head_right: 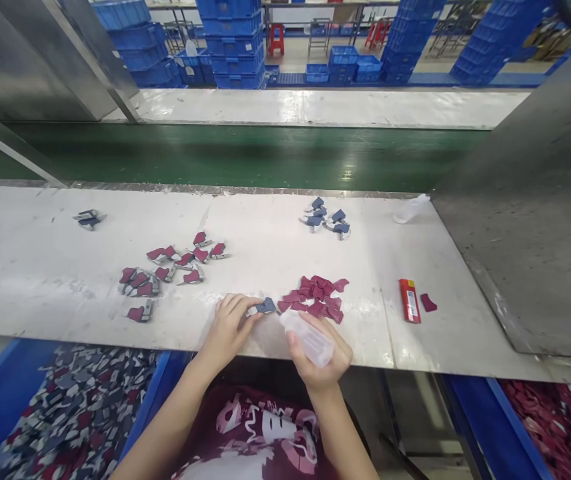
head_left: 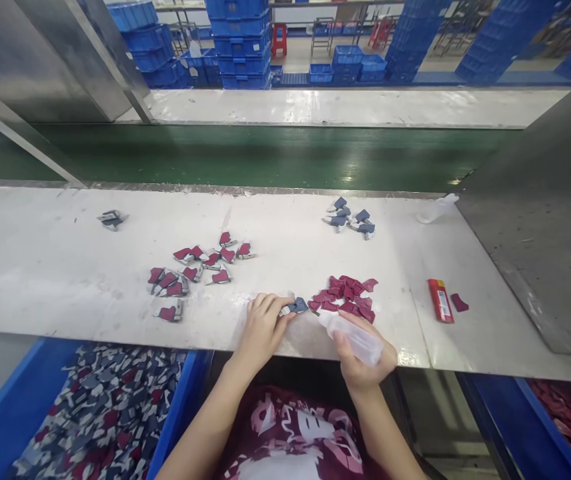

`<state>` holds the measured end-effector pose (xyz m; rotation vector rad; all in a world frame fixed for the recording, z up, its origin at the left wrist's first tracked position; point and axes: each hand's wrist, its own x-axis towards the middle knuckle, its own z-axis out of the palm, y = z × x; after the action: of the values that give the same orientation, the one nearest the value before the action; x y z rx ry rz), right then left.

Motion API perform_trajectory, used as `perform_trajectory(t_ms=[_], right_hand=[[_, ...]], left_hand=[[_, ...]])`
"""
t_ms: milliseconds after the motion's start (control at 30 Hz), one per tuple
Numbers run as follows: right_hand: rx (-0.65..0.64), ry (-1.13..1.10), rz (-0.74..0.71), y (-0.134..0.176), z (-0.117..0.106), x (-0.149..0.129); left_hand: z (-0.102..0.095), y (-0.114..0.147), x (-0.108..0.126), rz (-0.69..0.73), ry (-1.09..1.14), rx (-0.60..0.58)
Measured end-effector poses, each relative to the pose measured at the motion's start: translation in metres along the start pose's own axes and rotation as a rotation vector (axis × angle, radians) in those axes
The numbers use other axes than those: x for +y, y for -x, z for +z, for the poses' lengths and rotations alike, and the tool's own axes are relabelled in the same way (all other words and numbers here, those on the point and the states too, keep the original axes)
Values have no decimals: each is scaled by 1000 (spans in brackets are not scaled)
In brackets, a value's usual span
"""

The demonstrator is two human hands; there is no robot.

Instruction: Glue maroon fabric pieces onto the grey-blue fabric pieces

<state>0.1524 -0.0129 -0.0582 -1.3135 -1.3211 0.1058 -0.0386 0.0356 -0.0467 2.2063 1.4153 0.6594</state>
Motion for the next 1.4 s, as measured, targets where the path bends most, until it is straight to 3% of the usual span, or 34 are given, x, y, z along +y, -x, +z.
perform_trajectory(t_ms=[233,667,1067,1400], right_hand=[[-50,48,-94,-12,16,0],[-61,52,-17,-13,19,-1],[6,101,58,-4,15,1],[35,0,145,3,8,-2]], left_hand=[[0,-4,3,0,-23,-38],[-1,-5,3,-2,-25,-58],[1,-4,2,-7,-62,-52],[2,-5,2,-4,-32,-40]])
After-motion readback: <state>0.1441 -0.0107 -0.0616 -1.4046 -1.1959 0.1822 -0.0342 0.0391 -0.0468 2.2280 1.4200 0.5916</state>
